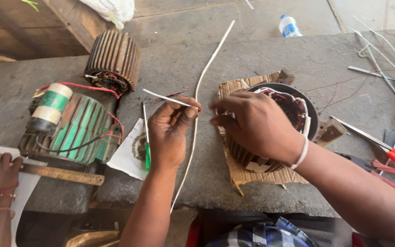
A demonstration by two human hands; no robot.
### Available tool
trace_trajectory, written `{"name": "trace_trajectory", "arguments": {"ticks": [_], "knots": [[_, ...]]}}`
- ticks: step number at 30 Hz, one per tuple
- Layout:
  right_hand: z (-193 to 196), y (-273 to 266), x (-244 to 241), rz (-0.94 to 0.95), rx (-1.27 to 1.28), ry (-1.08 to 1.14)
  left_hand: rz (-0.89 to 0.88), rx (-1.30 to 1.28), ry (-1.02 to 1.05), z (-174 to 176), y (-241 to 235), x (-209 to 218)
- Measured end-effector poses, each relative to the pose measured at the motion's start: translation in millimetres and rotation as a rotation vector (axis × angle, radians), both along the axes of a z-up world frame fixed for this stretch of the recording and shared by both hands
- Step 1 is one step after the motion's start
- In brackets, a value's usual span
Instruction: The person repairs an electric motor by threading and connecting copper wires within the stator, using pliers and scissors to cut and trim insulating sleeves and wires.
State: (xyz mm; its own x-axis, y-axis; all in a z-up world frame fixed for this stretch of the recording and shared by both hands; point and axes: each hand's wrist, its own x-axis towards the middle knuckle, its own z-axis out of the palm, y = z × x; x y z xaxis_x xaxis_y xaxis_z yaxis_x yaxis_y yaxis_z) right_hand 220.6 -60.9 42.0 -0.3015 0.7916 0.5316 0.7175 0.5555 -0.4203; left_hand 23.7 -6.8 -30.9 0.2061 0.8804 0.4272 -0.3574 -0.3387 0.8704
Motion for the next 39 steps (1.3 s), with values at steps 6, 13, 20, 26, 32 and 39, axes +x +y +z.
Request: {"name": "trace_trajectory", "arguments": {"ticks": [6,13,20,26,32,39], "knots": [[-8.6,-2.1,7.2,-0.045,-0.060,0.102,-0.075,-0.086,0.010,-10.3,-1.0,17.4],[-17.0,-10.2,29.0,-0.024,-0.257,0.003,-0.044,0.002,0.133,-25.5,-1.2,24.7],[28.8,-15.0,51.4,0.107,-0.173,0.048,-0.009,0.139,0.463,-19.4,-21.2,55.4],[48.1,-5.3,37.3,0.266,0.065,0.072,0.091,0.305,0.747,3.5,-36.4,74.7],[58.2,-32.9,50.9,0.205,0.101,0.134,0.061,0.567,0.809,8.6,-47.6,78.9],[64.2,-51.5,64.0,0.199,0.092,0.161,0.022,0.468,0.910,-5.7,-45.6,92.6]]}}
